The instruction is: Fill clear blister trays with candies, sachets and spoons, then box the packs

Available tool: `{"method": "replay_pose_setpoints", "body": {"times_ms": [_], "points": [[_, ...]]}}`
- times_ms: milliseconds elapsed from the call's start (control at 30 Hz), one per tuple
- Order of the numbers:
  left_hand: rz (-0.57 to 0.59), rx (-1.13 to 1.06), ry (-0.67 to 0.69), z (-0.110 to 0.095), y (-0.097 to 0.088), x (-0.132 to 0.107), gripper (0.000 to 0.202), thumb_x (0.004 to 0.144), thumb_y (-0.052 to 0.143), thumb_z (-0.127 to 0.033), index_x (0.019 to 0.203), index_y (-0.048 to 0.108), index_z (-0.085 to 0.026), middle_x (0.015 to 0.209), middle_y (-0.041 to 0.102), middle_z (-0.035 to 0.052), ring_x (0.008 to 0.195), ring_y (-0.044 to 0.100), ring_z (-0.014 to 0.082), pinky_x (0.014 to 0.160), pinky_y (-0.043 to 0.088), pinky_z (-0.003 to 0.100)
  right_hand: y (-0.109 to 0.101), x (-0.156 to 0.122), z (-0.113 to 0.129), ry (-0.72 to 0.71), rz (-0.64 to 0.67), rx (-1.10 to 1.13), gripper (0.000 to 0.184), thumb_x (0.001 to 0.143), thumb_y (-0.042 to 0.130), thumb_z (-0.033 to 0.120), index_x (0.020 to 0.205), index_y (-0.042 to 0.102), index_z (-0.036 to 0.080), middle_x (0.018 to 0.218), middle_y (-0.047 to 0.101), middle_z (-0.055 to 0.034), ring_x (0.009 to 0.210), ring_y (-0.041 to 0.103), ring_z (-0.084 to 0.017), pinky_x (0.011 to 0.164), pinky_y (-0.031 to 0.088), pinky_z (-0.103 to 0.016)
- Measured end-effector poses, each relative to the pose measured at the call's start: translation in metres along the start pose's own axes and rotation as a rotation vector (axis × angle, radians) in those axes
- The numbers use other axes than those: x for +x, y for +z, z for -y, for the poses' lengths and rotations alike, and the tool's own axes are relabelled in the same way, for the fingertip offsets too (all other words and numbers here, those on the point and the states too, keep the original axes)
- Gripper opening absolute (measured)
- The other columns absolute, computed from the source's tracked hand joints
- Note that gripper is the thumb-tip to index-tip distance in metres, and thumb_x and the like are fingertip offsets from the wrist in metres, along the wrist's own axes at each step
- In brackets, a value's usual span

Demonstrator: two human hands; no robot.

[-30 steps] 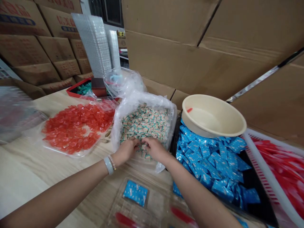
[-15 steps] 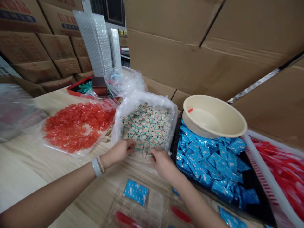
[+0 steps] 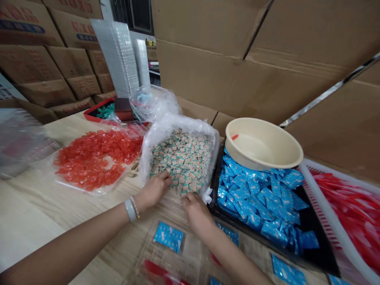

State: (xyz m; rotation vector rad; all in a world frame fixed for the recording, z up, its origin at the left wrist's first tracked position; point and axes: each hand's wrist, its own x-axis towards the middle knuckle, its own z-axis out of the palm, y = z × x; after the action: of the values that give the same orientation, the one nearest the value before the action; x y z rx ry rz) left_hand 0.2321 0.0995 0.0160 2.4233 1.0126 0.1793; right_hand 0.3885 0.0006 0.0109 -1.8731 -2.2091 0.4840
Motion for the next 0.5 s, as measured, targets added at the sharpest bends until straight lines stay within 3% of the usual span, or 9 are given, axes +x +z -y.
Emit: {"method": "replay_pose_setpoints", "body": {"times_ms": [133, 233, 333, 500], "points": [[-0.123, -0.020, -0.016, 0.016, -0.012, -0.004, 0.020, 0.079, 0.037, -0.017, 0.089, 0.054, -0.016, 0.090, 0.057, 0.0069, 0.084, 0.052, 0.0167, 0.076, 0.038, 0.027, -0.007, 0.010, -0.007, -0.011, -0.121, 0.112, 0.027, 0.079, 0.038, 0.011, 0.096, 0.058, 0.016, 0.090, 0.055, -0.0081, 0.086, 0.050, -0.017, 0.077, 0.039, -0.027], [-0.153, -0.035, -0.059, 0.030, -0.026, 0.000, 0.022, 0.079, 0.036, -0.018, 0.088, 0.056, -0.013, 0.084, 0.060, 0.0068, 0.077, 0.053, 0.0161, 0.069, 0.039, 0.026, -0.009, 0.028, -0.007, -0.038, -0.026, 0.094, 0.025, 0.077, 0.041, 0.011, 0.088, 0.063, 0.019, 0.083, 0.057, -0.0060, 0.082, 0.052, -0.017, 0.074, 0.040, -0.026], [-0.070, -0.048, -0.018, 0.031, -0.032, 0.006, 0.021, 0.076, 0.040, -0.019, 0.082, 0.059, -0.014, 0.076, 0.062, 0.0022, 0.068, 0.054, 0.0132, 0.063, 0.040, 0.022, -0.007, 0.042, -0.001, -0.005, 0.077, -0.034, 0.026, 0.074, 0.044, 0.009, 0.087, 0.064, 0.019, 0.082, 0.059, -0.0067, 0.082, 0.052, -0.018, 0.073, 0.038, -0.026], [0.067, 0.011, 0.028, 0.016, -0.021, 0.024, 0.019, 0.070, 0.047, -0.015, 0.083, 0.060, -0.014, 0.067, 0.062, 0.0017, 0.060, 0.053, 0.0121, 0.055, 0.039, 0.019, 0.004, 0.040, 0.012, 0.105, 0.026, -0.238, 0.033, 0.076, 0.039, 0.008, 0.101, 0.059, 0.015, 0.090, 0.057, -0.0127, 0.089, 0.049, -0.024, 0.078, 0.036, -0.032]]}}
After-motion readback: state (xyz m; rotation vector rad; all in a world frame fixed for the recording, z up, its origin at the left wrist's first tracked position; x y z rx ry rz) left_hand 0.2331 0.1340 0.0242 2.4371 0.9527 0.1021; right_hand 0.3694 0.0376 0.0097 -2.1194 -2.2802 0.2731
